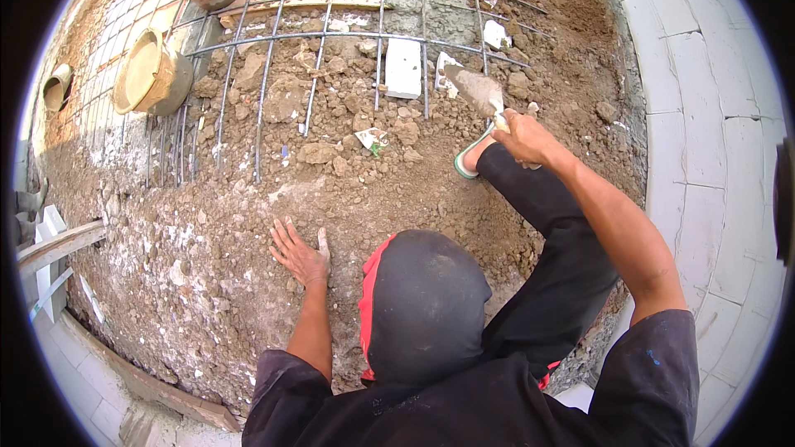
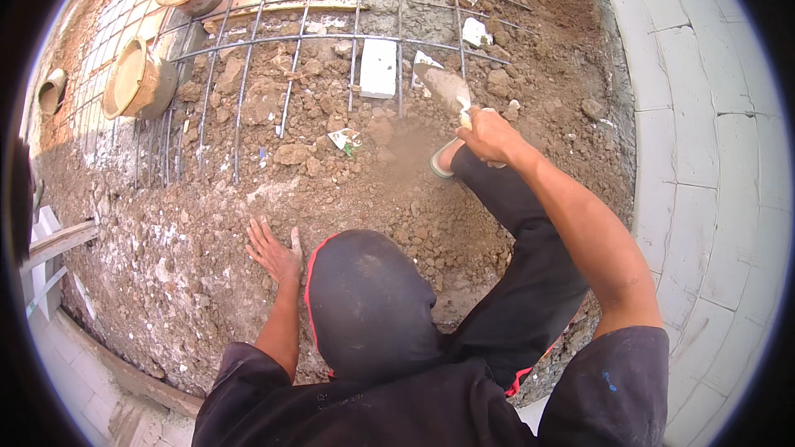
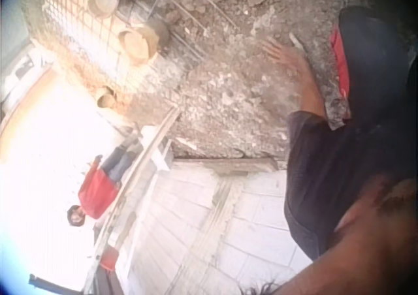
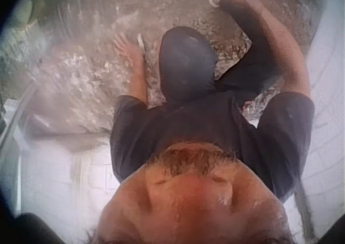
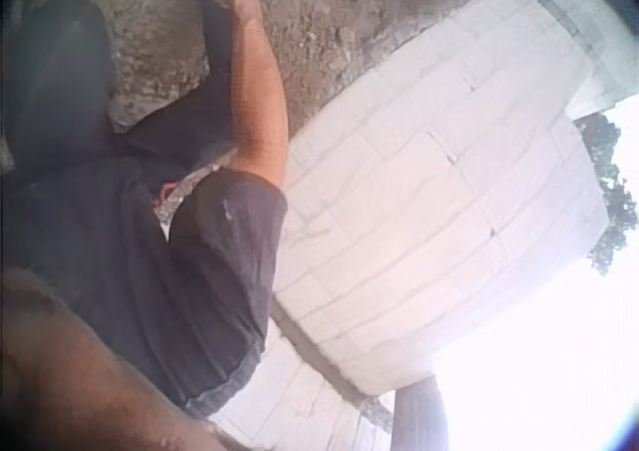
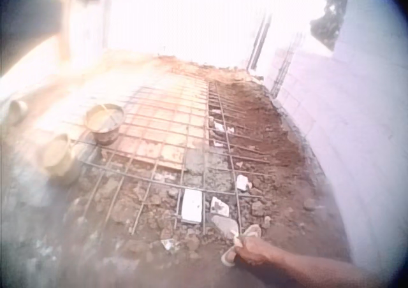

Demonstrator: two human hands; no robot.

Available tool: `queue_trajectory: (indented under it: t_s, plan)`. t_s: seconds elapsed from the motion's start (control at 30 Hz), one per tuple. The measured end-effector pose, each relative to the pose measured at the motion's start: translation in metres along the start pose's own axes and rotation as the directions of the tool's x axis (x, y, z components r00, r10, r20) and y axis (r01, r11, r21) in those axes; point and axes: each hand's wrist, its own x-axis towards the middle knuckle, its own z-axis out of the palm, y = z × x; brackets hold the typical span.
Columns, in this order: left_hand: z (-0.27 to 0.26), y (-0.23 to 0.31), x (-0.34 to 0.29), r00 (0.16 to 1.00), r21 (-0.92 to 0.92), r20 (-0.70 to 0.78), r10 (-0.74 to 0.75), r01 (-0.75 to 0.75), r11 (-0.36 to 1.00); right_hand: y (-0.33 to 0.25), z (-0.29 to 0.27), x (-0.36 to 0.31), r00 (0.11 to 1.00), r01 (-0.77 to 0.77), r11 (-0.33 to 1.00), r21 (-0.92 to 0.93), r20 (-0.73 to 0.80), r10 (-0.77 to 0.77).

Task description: The person uses a trowel to spread and level dirt and gravel around the edges of a concrete foundation grid, occasionally using their hands to move larger clumps of earth.

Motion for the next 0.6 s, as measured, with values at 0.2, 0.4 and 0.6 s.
queue_trajectory:
  t_s: [0.2,0.4,0.6]
  plan:
    - [0.005,0.001,0.001,1.0,-0.038,0.008,0.019,-0.019,0.999,-0.032,0.204,0.0,0.874,-0.404,0.408,0.818,0.214,0.437]
    - [0.009,0.008,0.001,1.0,-0.037,0.017,0.021,-0.02,0.999,-0.101,0.251,-0.001,0.876,-0.409,0.512,0.755,0.166,0.454]
    - [0.007,0.008,-0.002,1.0,-0.078,-0.016,0.016,-0.017,0.997,-0.097,0.19,-0.012,0.979,-0.201,0.881,0.427,0.117,0.167]
